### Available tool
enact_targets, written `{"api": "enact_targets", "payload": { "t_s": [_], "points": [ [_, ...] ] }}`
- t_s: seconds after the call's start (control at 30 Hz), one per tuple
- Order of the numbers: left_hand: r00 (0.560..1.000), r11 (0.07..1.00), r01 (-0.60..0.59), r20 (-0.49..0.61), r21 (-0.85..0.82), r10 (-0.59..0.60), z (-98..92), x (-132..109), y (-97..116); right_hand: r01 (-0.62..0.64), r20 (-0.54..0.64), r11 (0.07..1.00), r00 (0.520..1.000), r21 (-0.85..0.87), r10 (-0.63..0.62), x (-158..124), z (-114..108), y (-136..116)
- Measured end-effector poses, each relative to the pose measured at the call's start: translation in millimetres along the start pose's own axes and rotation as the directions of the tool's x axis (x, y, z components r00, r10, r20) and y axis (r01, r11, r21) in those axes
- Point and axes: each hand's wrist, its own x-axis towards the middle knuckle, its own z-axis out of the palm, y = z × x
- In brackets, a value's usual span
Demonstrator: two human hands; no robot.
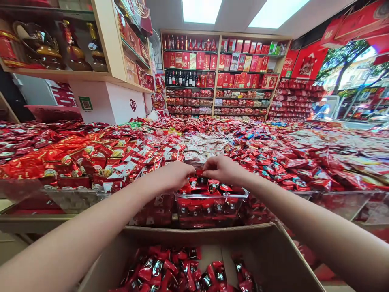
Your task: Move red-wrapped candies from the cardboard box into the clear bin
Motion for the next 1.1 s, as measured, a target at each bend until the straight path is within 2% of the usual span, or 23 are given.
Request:
{"api": "enact_targets", "payload": {
  "t_s": [0.1,0.23,0.43,0.57,0.7,0.8,1.0,1.1],
  "points": [
    [0.992,0.998,0.017,0.122,0.065,-0.025,7.6,15,3,-0.022,0.154,0.999,0.988,-0.025,0.025,8,13,2],
    [0.972,0.991,0.038,0.227,0.131,-0.067,11.8,18,12,-0.001,0.302,1.000,0.953,-0.018,0.006,8,21,4],
    [0.950,0.983,0.072,0.287,0.170,-0.119,5.8,19,14,-0.017,0.304,0.999,0.953,0.050,0.001,8,18,6],
    [0.959,0.996,0.017,0.279,0.085,-0.040,-10.1,16,0,0.038,0.333,0.984,0.938,0.177,-0.096,9,9,14],
    [0.941,0.999,-0.032,0.337,-0.001,0.031,-26.2,13,-10,0.094,0.414,0.965,0.890,0.246,-0.192,11,8,18],
    [0.921,1.000,-0.028,0.388,-0.012,0.030,-29.2,13,-8,0.066,0.509,0.952,0.833,0.298,-0.217,13,9,12],
    [0.889,1.000,-0.017,0.457,0.013,0.009,-23.5,13,1,-0.001,0.618,0.965,0.768,0.263,-0.168,19,9,2],
    [0.879,0.999,-0.031,0.477,0.018,0.019,-21.8,13,4,0.029,0.634,0.983,0.760,0.181,-0.139,23,11,2]
  ]
}}
